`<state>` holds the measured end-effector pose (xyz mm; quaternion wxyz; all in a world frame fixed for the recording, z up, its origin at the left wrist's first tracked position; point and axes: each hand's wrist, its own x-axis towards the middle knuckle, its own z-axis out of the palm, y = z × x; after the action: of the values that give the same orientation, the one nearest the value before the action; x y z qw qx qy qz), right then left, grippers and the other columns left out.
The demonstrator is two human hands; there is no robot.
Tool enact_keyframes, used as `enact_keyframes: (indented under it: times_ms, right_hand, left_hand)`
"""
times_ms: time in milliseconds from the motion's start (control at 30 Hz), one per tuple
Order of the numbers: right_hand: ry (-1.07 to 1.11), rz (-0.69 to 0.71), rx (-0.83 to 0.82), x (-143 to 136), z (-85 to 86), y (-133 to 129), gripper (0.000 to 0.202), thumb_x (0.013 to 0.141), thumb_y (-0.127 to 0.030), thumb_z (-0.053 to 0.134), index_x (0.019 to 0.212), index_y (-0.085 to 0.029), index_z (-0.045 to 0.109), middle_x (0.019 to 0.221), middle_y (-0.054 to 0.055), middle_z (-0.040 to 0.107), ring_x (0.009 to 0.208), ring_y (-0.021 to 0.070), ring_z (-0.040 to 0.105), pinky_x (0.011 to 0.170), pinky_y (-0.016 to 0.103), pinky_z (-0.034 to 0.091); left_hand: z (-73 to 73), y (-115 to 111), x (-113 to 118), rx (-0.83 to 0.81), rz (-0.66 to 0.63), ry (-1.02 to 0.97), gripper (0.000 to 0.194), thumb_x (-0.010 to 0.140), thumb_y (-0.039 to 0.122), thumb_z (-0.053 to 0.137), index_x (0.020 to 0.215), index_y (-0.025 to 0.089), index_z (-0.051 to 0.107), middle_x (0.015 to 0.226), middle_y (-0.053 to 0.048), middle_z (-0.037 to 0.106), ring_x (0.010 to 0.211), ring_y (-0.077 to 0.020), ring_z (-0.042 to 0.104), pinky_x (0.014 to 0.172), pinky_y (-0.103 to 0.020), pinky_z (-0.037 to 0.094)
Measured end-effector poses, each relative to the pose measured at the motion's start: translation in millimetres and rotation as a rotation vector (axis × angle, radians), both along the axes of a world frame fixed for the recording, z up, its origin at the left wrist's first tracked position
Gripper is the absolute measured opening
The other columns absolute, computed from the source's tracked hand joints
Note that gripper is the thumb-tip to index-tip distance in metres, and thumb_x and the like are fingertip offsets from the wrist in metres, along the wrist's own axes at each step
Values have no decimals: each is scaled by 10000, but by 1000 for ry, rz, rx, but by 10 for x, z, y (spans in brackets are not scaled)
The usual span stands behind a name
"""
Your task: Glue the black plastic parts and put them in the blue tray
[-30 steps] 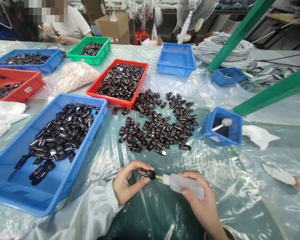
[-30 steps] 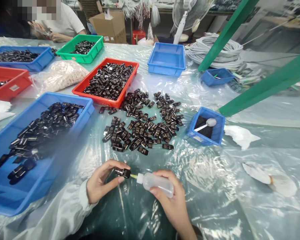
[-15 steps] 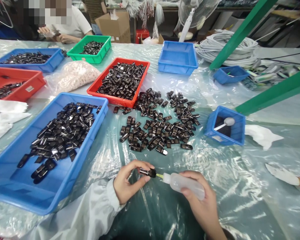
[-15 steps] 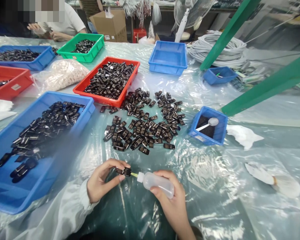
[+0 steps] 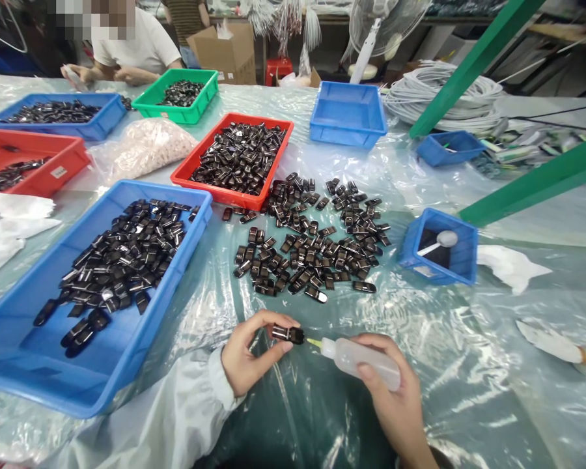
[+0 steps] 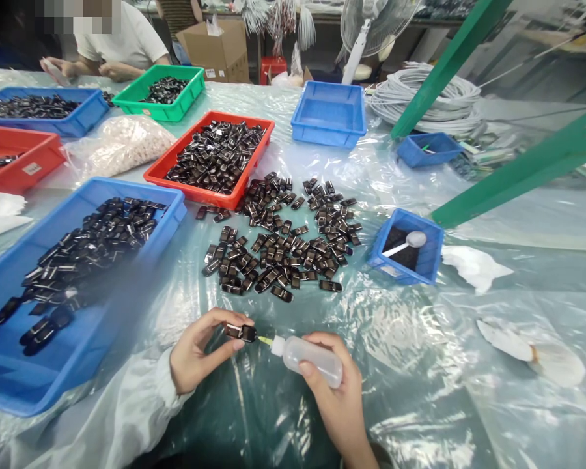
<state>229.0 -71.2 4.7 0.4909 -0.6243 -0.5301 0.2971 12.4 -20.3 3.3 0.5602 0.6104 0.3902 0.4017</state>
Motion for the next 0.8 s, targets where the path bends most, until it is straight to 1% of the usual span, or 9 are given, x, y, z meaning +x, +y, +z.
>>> enact_keyframes:
  times_ms: [133,233,333,400,467,633,700,767,800]
  right_hand:
    - [8,-42,-30,73,-39,-34,168,782,-407,650,835,-249,645,711,-5,692,563,157,654,484,191,514]
    - [8,-71,-71,153,-90,-83,177,783,-392,652,869,-238,670,783,20,715,629,180,679,527,217,534]
    - [10,-94,-112,227,-144,-98,245,785,-383,657,965,-221,690,968,69,728,843,241,693,684,292,564]
    - [24,-103,-127,260,-170,-57,308,793,-383,653,1051,-216,667,1094,84,701,1003,268,651,822,355,540]
    - [40,-96,-134,279,-185,23,342,801,-382,650,1099,-214,633,1158,90,671,1080,271,613,916,399,494]
    - [15,-52,-88,268,-201,182,336,799,-338,670,1100,-216,583,1138,96,644,1039,259,618,917,425,471]
    - [-34,-112,10,229,-210,132,357,797,-295,682,1118,-230,538,1111,75,607,992,224,607,886,395,465]
    - [-102,-194,148,160,-212,26,290,818,-236,662,1064,-243,507,984,24,557,882,171,573,814,330,453]
    - [-140,-199,204,112,-208,-27,226,829,-210,647,1003,-246,507,890,-2,530,805,154,551,760,300,446]
  left_hand:
    - [-27,38,-31,-18,43,33,189,840,167,619,1028,186,618,1007,-68,669,914,-196,610,793,-305,472]
    - [-63,92,-62,-39,100,30,241,848,204,612,1088,194,613,1037,-67,646,948,-197,596,833,-311,468]
    - [-109,160,-98,-68,161,12,293,848,273,617,1129,189,603,1095,-84,615,998,-209,582,870,-321,465]
    - [-136,201,-119,-91,181,2,311,836,321,631,1113,180,621,1096,-93,614,992,-217,588,870,-323,469]
    - [-155,229,-133,-115,187,-5,319,820,349,646,1086,173,641,1080,-98,624,991,-225,594,869,-323,472]
    - [-192,245,-144,-166,193,-16,307,784,330,680,1042,166,651,1067,-97,639,978,-232,602,849,-320,478]
    - [-213,239,-145,-183,206,-18,299,788,309,673,1046,164,636,1037,-91,643,942,-221,605,835,-321,478]
    - [-236,226,-142,-191,219,-23,291,796,294,660,1054,164,623,1016,-86,639,920,-214,601,825,-323,473]
    - [-247,217,-137,-190,222,-26,285,799,289,656,1053,164,622,1012,-84,634,918,-214,597,821,-323,470]
